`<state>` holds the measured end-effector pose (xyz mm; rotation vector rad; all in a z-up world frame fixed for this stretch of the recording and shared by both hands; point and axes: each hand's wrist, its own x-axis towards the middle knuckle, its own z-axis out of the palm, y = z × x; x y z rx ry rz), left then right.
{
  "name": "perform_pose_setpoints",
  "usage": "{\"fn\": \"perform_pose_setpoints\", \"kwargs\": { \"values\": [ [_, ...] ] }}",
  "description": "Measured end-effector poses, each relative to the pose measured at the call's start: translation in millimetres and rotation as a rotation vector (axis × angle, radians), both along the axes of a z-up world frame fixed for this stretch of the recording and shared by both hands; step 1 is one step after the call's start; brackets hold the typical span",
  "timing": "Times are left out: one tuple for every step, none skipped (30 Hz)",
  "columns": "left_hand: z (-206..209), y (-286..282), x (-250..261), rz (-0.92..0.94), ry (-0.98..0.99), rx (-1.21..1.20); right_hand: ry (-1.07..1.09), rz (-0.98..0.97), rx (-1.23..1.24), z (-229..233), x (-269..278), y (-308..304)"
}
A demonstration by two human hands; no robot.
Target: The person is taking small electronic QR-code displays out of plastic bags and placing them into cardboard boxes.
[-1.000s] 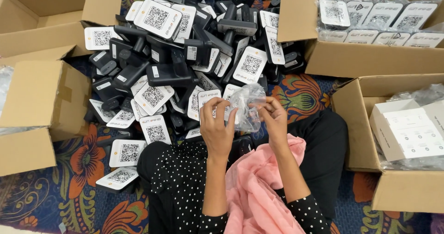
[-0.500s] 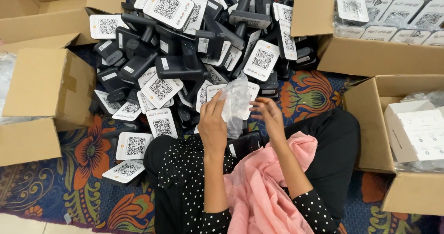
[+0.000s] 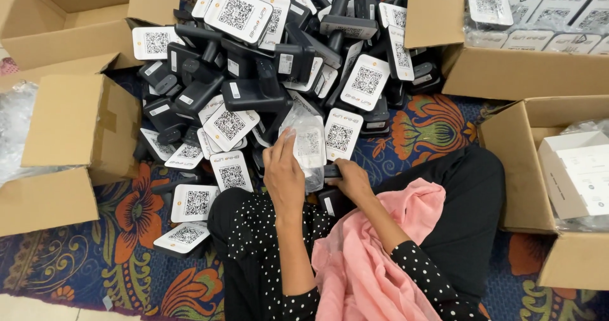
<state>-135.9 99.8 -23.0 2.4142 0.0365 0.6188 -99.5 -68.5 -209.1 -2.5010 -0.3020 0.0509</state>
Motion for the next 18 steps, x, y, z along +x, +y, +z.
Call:
{"fn": "perform_pose_setpoints", "kwargs": {
  "values": [
    [-2, -1, 2, -0.003, -0.007, -0.001, -0.007, -0.003, -0.001, 14, -1, -2],
    [-5, -1, 2, -0.006, -0.004, 0.01, 0.068, -0.042, 0.044, 28, -6, -4],
    [-8, -2, 2, -0.009, -0.001, 0.022, 0.143, -0.081, 0.089, 41, -11, -5],
    [-8, -3, 2, -0.011, -0.002, 0.021, 0.143, -0.083, 0.088, 45, -10, -8],
    [-8, -5, 2, -0.02, 0.019, 0.013, 0.172, -0.097, 0.118, 48, -9, -11],
    [-8, -7, 2, -0.029, 0.041, 0.005, 0.201, -0.109, 0.149, 53, -8, -14],
    [-8, -10, 2, -0.029, 0.041, 0.003, 0.201, -0.11, 0.147, 51, -6, -19],
    [-7, -13, 2, -0.048, 0.029, 0.001, 0.232, -0.134, 0.17, 49, -4, -23],
    [-6, -15, 2, -0.066, 0.017, -0.001, 0.262, -0.158, 0.193, 48, -2, -27],
    [-5, -18, 2, -0.066, 0.016, 0.0, 0.261, -0.158, 0.195, 48, 1, -33],
    [-5, -21, 2, -0.08, -0.001, 0.004, 0.277, -0.205, 0.421, 47, 5, -39],
    [-5, -24, 2, -0.095, -0.015, 0.005, 0.294, -0.252, 0.645, 47, 8, -45],
    [-5, -27, 2, -0.095, -0.014, 0.004, 0.295, -0.253, 0.644, 49, 12, -55],
    [-6, -30, 2, -0.105, -0.025, 0.017, 0.31, -0.311, 0.738, 50, 17, -65],
    [-6, -34, 2, -0.114, -0.037, 0.03, 0.324, -0.369, 0.833, 51, 21, -76],
    [-6, -37, 2, -0.116, -0.036, 0.028, 0.323, -0.372, 0.83, 58, 18, -85],
    [-6, -40, 2, -0.127, 0.021, 0.031, 0.271, -0.463, 0.645, 66, 15, -95],
    [-5, -44, 4, -0.138, 0.076, 0.035, 0.215, -0.55, 0.458, 74, 14, -106]
  ]
}}
